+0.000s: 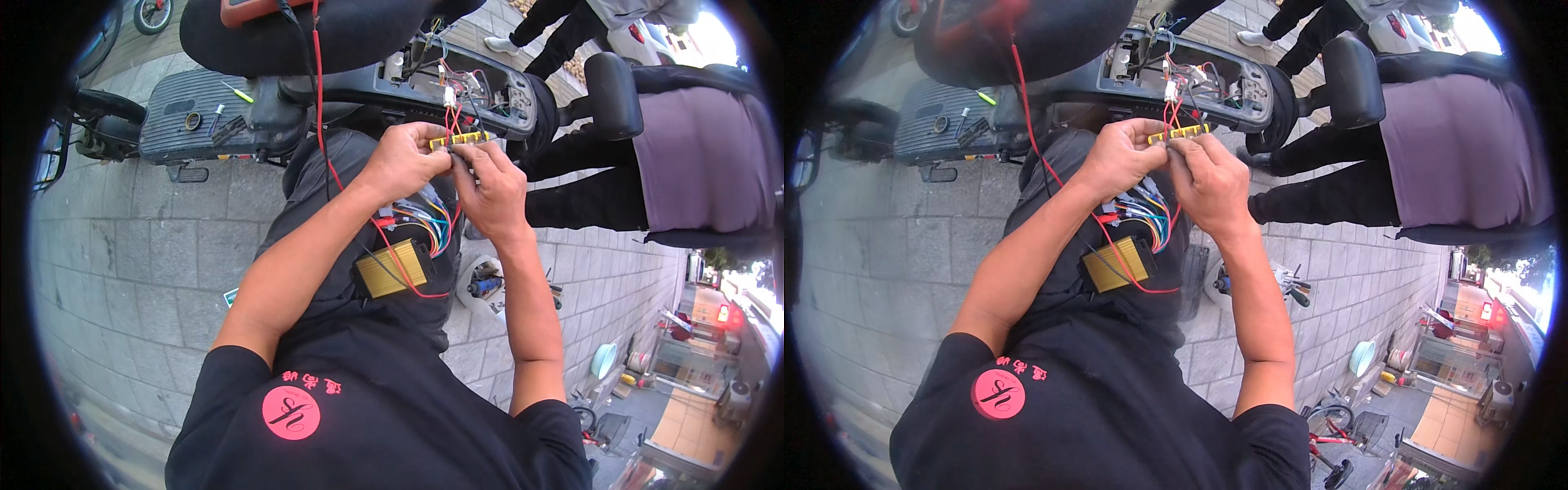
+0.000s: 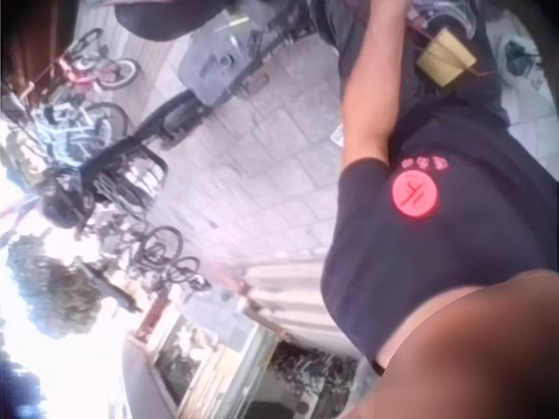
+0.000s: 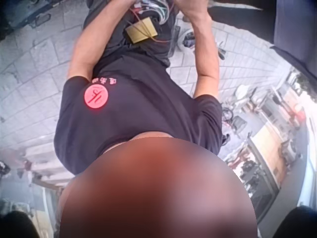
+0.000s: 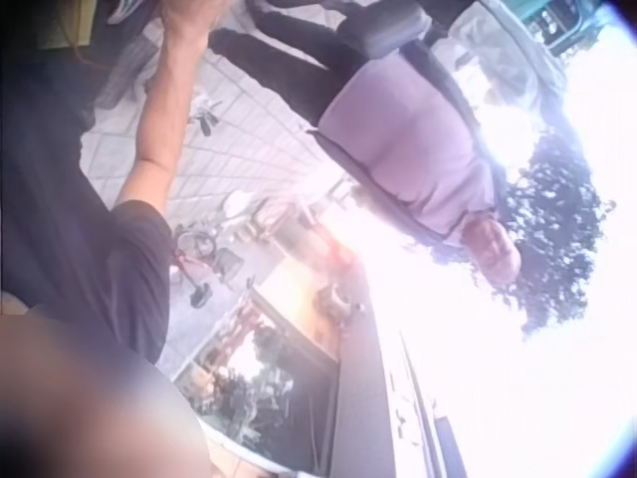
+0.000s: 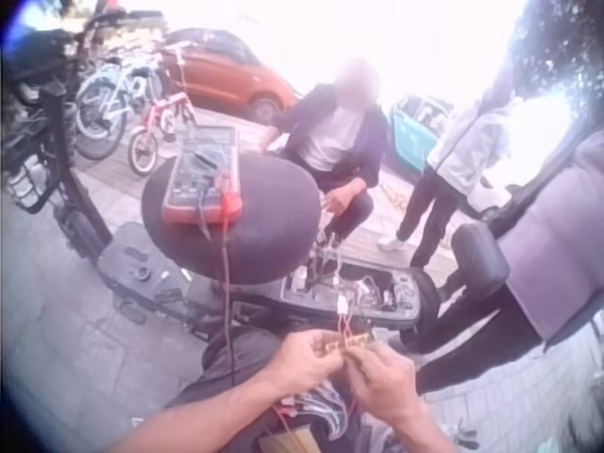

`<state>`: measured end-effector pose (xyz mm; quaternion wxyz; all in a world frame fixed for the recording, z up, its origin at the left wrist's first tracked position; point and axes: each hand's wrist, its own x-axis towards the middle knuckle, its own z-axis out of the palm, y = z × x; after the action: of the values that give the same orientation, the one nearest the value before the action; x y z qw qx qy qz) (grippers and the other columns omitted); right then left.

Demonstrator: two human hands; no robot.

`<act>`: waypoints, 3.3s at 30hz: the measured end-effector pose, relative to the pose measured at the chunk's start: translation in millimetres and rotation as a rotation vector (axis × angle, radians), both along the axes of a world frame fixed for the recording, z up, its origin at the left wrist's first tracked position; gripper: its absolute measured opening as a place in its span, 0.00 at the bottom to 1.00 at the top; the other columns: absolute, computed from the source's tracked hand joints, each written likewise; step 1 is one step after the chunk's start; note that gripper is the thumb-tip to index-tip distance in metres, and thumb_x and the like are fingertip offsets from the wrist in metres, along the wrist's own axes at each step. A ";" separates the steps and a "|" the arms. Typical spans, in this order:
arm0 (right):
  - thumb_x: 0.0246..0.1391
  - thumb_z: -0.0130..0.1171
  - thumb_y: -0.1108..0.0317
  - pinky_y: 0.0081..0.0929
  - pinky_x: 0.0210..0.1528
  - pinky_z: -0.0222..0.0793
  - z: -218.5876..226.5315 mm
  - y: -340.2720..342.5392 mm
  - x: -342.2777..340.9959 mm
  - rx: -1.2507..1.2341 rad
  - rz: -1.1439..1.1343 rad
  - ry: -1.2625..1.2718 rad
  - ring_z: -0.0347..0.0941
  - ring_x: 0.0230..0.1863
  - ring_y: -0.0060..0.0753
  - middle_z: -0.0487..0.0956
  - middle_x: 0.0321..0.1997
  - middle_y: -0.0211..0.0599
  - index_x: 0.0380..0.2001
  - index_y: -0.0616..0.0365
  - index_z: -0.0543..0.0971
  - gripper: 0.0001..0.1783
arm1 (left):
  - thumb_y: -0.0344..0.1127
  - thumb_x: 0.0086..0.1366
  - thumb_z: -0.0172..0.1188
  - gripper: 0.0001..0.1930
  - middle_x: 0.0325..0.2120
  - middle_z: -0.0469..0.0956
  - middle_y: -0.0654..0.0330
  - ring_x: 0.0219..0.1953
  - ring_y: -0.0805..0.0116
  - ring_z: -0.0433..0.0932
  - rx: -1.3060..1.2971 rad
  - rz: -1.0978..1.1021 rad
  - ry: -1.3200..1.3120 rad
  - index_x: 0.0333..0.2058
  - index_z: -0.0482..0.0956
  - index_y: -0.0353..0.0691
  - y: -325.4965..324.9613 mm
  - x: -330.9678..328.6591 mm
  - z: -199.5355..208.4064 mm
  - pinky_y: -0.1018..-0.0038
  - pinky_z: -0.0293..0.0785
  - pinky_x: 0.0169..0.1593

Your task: The person repairs the electrical wiring of an electric scooter. They strip wire ends, connect them to a yellow circuit board, and use a screwdriver to tighten the connections while a multimeter is visible on the seat.

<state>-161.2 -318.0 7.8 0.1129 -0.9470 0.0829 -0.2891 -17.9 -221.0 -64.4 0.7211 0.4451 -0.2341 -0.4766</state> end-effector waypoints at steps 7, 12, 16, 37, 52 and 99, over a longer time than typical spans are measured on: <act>0.56 0.73 0.75 0.38 0.35 0.81 6.5 -0.9 2.5 -0.077 0.028 -0.008 0.85 0.33 0.46 0.85 0.37 0.38 0.42 0.57 0.87 0.10 | 0.23 0.72 0.66 0.21 0.52 0.87 0.52 0.48 0.70 0.88 -0.001 -0.047 0.059 0.62 0.77 0.23 6.1 3.9 3.6 0.73 0.87 0.55; 0.55 0.72 0.75 0.38 0.33 0.80 9.9 -0.5 -0.6 -0.121 0.015 -0.015 0.85 0.32 0.46 0.85 0.36 0.38 0.42 0.57 0.86 0.10 | 0.25 0.76 0.64 0.22 0.55 0.85 0.50 0.52 0.67 0.88 -0.090 -0.113 0.086 0.65 0.75 0.23 10.2 6.7 0.7 0.69 0.87 0.59; 0.54 0.72 0.75 0.39 0.33 0.80 11.2 1.3 -2.6 -0.115 0.006 -0.030 0.84 0.31 0.47 0.85 0.36 0.39 0.41 0.58 0.86 0.11 | 0.24 0.77 0.63 0.23 0.58 0.84 0.51 0.56 0.67 0.86 -0.127 -0.175 0.085 0.67 0.73 0.24 12.6 9.0 0.6 0.69 0.85 0.62; 0.71 0.67 0.68 0.36 0.35 0.74 21.4 -0.8 -11.3 0.207 -0.249 -0.042 0.78 0.32 0.41 0.83 0.34 0.43 0.42 0.63 0.87 0.08 | 0.20 0.76 0.61 0.25 0.59 0.83 0.48 0.59 0.64 0.85 -0.120 -0.202 0.097 0.69 0.71 0.23 14.4 5.1 9.3 0.65 0.82 0.68; 0.56 0.73 0.76 0.41 0.36 0.81 20.2 6.9 -13.5 0.131 -0.156 0.053 0.84 0.35 0.50 0.84 0.36 0.43 0.37 0.60 0.85 0.07 | 0.20 0.75 0.62 0.26 0.60 0.83 0.48 0.58 0.64 0.86 -0.158 -0.210 0.126 0.69 0.72 0.22 14.4 6.9 7.9 0.67 0.82 0.66; 0.55 0.72 0.79 0.43 0.43 0.79 22.1 2.1 -7.6 -0.047 0.077 0.011 0.82 0.41 0.50 0.84 0.41 0.44 0.43 0.63 0.85 0.11 | 0.22 0.77 0.61 0.22 0.58 0.83 0.50 0.58 0.64 0.86 -0.170 -0.211 0.106 0.67 0.74 0.24 13.3 4.6 2.4 0.64 0.84 0.66</act>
<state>-168.8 -316.0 29.9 0.1014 -0.9535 0.0401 -0.2811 -13.3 -207.7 -62.0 0.7134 0.3295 -0.2808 -0.5510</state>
